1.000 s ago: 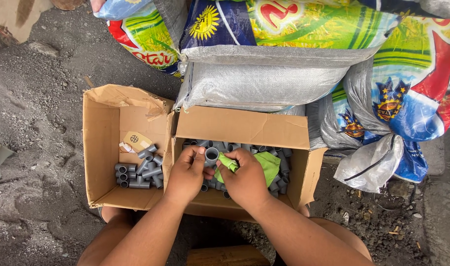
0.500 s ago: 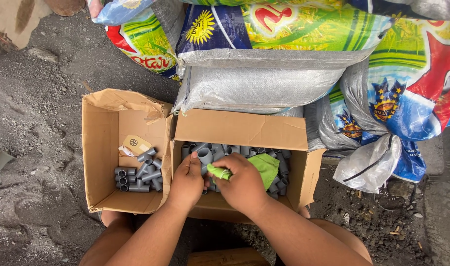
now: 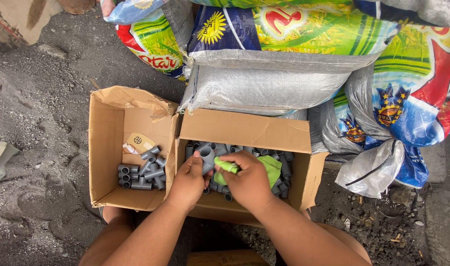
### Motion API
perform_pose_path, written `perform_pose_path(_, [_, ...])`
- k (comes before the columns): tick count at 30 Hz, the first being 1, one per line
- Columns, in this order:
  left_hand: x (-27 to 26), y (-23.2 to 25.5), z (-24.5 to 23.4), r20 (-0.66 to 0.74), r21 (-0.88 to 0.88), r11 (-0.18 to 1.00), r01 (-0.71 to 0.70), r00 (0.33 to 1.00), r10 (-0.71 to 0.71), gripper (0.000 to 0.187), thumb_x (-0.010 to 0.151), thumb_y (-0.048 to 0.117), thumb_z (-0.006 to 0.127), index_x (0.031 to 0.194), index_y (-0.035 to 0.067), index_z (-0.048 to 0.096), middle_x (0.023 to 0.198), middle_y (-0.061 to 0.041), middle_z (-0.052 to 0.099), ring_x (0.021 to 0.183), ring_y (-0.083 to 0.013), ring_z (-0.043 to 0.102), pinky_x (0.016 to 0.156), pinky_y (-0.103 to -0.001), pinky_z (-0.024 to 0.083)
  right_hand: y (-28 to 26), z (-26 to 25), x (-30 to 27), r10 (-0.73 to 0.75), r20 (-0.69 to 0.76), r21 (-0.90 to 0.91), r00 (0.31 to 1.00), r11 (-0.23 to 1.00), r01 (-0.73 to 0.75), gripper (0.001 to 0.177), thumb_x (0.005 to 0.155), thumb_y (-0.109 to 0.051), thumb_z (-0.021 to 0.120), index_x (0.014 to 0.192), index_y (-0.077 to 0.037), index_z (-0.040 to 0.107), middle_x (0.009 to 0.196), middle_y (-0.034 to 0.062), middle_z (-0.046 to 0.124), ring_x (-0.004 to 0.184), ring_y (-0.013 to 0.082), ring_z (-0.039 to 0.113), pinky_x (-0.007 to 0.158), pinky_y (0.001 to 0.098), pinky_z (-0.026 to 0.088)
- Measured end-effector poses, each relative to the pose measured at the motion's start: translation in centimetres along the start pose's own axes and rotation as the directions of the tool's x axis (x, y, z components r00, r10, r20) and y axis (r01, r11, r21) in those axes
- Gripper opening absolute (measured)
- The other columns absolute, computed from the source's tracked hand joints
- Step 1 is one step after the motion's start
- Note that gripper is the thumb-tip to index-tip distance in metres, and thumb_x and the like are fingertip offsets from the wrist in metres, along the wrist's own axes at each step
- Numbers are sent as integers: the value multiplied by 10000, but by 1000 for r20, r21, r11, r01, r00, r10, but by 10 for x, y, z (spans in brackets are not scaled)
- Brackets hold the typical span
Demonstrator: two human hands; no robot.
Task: Cleaning plastic pipe fittings with a cloth and sorting them into a box
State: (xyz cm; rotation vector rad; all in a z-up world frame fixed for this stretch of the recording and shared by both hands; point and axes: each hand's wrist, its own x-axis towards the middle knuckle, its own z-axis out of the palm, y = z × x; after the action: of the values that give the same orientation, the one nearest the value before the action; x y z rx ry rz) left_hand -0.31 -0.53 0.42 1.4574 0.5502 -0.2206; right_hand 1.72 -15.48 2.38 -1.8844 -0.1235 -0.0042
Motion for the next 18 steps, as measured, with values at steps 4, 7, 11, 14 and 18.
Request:
perform_pose_path(4, [-16, 27, 3, 53, 95, 995, -8, 999, 3, 611, 1115, 375, 272, 834, 13, 676, 550, -122, 557, 505, -214, 538, 502, -309, 484, 1, -9, 6, 26, -76, -39, 997, 999, -29, 176, 771, -9, 828, 936, -62, 799, 812, 137, 718, 738, 224, 710, 644, 313, 544])
perform_pose_path(7, [-14, 22, 5, 117, -5, 1000, 2, 993, -1, 515, 1111, 323, 286, 1023, -27, 652, 720, -162, 629, 532, -200, 571, 504, -314, 517, 6, -6, 1, 29, -45, -24, 999, 999, -30, 192, 765, 8, 825, 942, -63, 805, 812, 150, 716, 732, 246, 698, 643, 340, 550])
perform_pose_path(11, [-10, 15, 4, 134, -28, 1000, -8, 991, 11, 536, 1110, 348, 282, 1026, -38, 644, 688, -147, 593, 525, -201, 556, 496, -308, 502, 11, -6, -2, 35, 14, 26, 999, 999, -36, 210, 737, 22, 837, 929, -62, 815, 798, 135, 724, 737, 197, 690, 650, 316, 553])
perform_pose_path(14, [-7, 0, 7, 174, -39, 999, -23, 984, 30, 478, 1103, 343, 334, 1102, -38, 623, 734, -161, 600, 544, -203, 577, 503, -312, 524, 7, -13, 2, 13, -2, 38, 1000, 999, -13, 222, 748, 28, 822, 949, -67, 818, 809, 130, 727, 735, 204, 690, 648, 314, 550])
perform_pose_path(18, [9, -30, 4, 224, -134, 990, -30, 973, 60, 459, 1089, 322, 382, 1332, -33, 542, 924, -254, 689, 617, -269, 698, 563, -339, 626, 7, -16, 1, -65, -51, 26, 997, 997, 66, 217, 766, 39, 807, 963, -50, 808, 824, 149, 708, 721, 232, 695, 653, 336, 546])
